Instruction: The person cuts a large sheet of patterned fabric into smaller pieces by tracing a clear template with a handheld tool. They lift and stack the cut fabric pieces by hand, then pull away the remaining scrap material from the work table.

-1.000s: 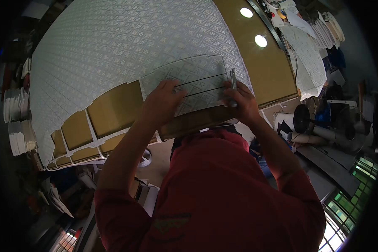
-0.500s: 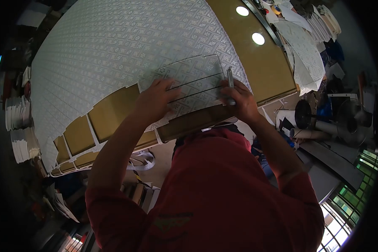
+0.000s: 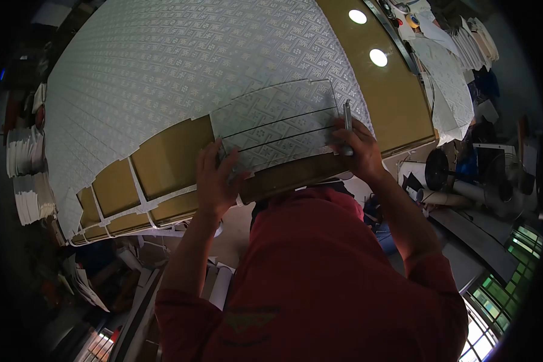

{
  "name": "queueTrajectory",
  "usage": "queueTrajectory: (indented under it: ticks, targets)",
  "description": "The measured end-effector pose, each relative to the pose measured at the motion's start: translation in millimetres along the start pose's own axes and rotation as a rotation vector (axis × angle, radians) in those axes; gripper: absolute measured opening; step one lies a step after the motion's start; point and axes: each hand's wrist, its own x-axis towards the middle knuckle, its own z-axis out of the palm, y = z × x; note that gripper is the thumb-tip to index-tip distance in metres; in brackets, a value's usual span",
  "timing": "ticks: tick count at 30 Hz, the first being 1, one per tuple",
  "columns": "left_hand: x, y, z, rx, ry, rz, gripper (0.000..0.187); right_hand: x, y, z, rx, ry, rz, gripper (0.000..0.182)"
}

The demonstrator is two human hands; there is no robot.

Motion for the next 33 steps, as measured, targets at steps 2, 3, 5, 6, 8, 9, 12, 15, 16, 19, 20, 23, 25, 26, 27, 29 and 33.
queueTrajectory:
  ticks: [2, 3, 5, 6, 8, 9, 12, 15, 16, 19, 20, 23, 25, 26, 27, 29, 33]
  targets:
    - [-0.5, -1.5, 3.0, 0.014, 0.003, -0.011, 0.057, -0.8, 1.5, 1.1, 0.004, -0.013, 0.004, 0.041]
    - [-1.1, -2.6, 5.0, 0.000, 0.017, -0.013, 0.055, -1.5, 2.2, 1.2, 0.008, -0.021, 0.014, 0.041]
    - [-1.1, -3.2, 6.5, -0.002, 0.035, -0.022, 0.053, -2.2, 2.7, 0.7, 0.010, -0.027, 0.017, 0.041]
    - [-0.6, -2.0, 6.4, 0.008, 0.040, -0.021, 0.053, -2.1, 2.7, 1.7, 0.010, -0.028, 0.026, 0.040]
    - [-0.6, -0.5, 5.6, 0.030, 0.041, -0.022, 0.052, -1.8, 2.9, 2.4, 0.001, -0.024, 0.010, 0.040]
    - [-0.4, 0.4, 6.3, 0.034, 0.053, -0.017, 0.051, -2.1, 3.1, 2.8, -0.022, -0.022, 0.001, 0.040]
    - [0.6, 0.8, 4.7, 0.039, 0.059, -0.013, 0.050, -4.3, 3.5, 2.9, -0.007, -0.032, 0.019, 0.043]
    - [0.8, 0.9, 6.0, 0.044, 0.054, -0.011, 0.050, -2.3, 2.5, 1.5, 0.004, -0.020, -0.002, 0.041]
    - [0.9, 0.4, 6.3, 0.048, 0.057, -0.009, 0.050, -1.7, 2.3, 2.0, 0.001, -0.018, 0.000, 0.041]
    - [0.6, 0.1, 5.4, 0.044, 0.046, -0.007, 0.052, -0.9, 3.0, 0.2, -0.008, -0.013, -0.008, 0.040]
    - [0.8, 0.3, 6.2, 0.023, 0.048, 0.005, 0.052, -0.7, 2.7, 0.0, -0.002, -0.013, -0.021, 0.038]
    - [1.3, -0.2, 5.9, 0.030, 0.033, 0.004, 0.053, -1.4, 2.5, -0.4, -0.018, -0.009, -0.029, 0.034]
    - [1.9, 0.1, 4.7, 0.057, 0.022, 0.011, 0.053, -1.8, 2.8, 0.2, -0.026, -0.010, -0.047, 0.033]
    - [2.1, 0.0, 5.2, 0.052, 0.023, 0.014, 0.053, -1.9, 3.3, -0.3, -0.032, -0.010, -0.046, 0.033]
    - [1.9, -0.3, 5.3, 0.049, 0.028, 0.019, 0.053, -2.0, 3.6, -0.1, -0.024, -0.014, -0.045, 0.034]
    - [2.1, -0.4, 5.7, 0.048, 0.032, 0.022, 0.053, -2.2, 3.8, -0.1, -0.012, -0.019, -0.045, 0.034]
    - [2.6, -0.3, 5.4, 0.034, 0.052, 0.038, 0.051, -2.1, 4.0, 1.1, -0.009, -0.013, -0.048, 0.034]
